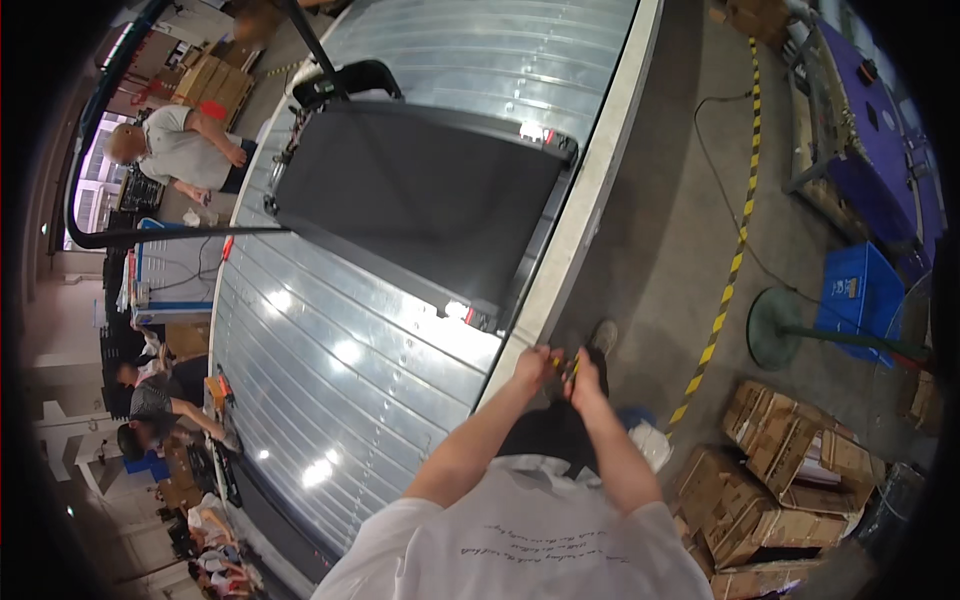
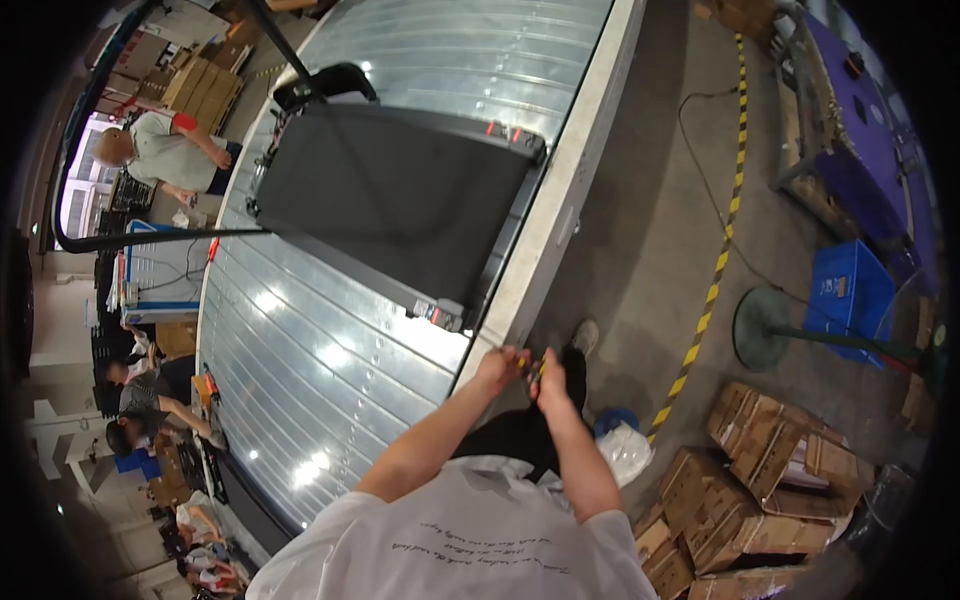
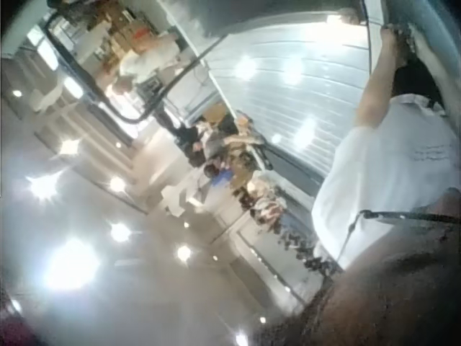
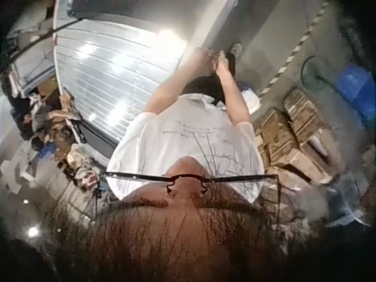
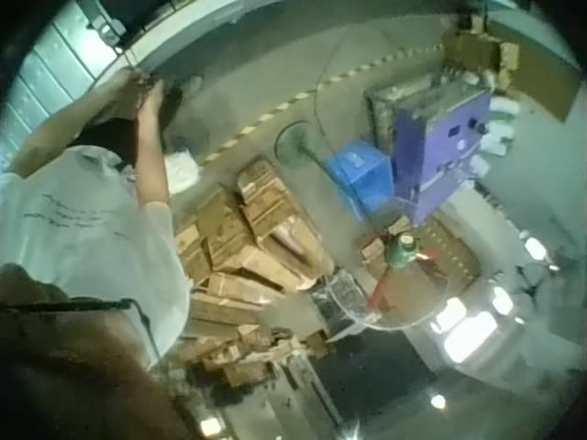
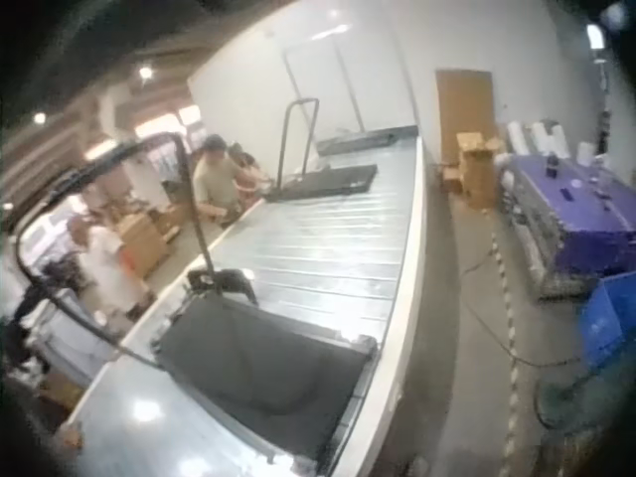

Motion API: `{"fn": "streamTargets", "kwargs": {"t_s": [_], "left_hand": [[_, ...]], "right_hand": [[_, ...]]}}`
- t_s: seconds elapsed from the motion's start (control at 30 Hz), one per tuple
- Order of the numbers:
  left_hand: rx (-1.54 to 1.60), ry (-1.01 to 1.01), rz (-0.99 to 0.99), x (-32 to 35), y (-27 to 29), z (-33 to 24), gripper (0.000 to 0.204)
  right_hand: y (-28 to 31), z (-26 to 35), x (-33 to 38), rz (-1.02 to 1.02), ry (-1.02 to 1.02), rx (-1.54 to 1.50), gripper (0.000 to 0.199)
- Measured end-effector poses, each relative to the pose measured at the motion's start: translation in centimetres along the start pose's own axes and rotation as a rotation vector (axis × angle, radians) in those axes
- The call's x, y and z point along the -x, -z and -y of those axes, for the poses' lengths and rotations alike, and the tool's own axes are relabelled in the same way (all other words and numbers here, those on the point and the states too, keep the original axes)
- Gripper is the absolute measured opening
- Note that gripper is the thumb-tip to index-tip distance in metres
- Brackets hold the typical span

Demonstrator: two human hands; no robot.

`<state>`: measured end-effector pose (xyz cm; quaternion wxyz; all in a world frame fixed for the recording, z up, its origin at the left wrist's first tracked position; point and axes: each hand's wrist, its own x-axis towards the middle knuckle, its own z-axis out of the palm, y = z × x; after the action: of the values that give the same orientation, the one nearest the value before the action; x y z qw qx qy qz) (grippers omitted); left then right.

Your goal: The person assembles treadmills on a conveyor line by raising the handlebar consoles, tightening screws at the rear of the running decks using a screwdriver, and repositioning the frames.

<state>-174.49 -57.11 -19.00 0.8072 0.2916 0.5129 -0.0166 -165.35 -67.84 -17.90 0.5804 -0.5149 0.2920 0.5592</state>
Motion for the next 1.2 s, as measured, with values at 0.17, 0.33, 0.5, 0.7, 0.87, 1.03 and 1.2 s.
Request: {"fn": "streamTargets", "kwargs": {"t_s": [0.17, 0.33, 0.5, 0.7, 0.87, 1.03, 1.2], "left_hand": [[-0.026, 0.024, -0.071, 1.4, -4.8, -3.6, 0.016], [0.093, -0.012, 0.096, -11.2, -20.6, -22.5, 0.026], [0.167, 0.024, 0.114, -30.0, -49.4, -47.4, 0.028], [-0.423, -0.062, -0.207, -58.6, -76.5, -69.0, 0.021], [-0.195, 0.054, -0.079, -66.6, -91.6, -83.6, 0.024], [-0.095, 0.126, -0.044, -67.0, -93.5, -87.2, 0.029], [-0.018, 0.104, -0.054, -66.9, -95.0, -87.7, 0.03]], "right_hand": [[3.1, 3.2, 2.3, 0.06, 0.18, 0.13, 0.037], [-2.5, 33.0, 3.4, -0.045, 1.332, 1.19, 0.042], [-4.9, 72.0, -10.7, 0.028, 0.685, 0.7, 0.036], [-7.6, 110.0, -26.4, 0.146, 0.009, -0.112, 0.043], [-6.3, 133.5, -29.3, 0.277, 0.822, 0.545, 0.053], [-10.8, 142.1, -25.2, 0.034, 1.396, 1.464, 0.055], [-11.8, 144.9, -28.8, 0.181, 1.557, 1.441, 0.032]]}}
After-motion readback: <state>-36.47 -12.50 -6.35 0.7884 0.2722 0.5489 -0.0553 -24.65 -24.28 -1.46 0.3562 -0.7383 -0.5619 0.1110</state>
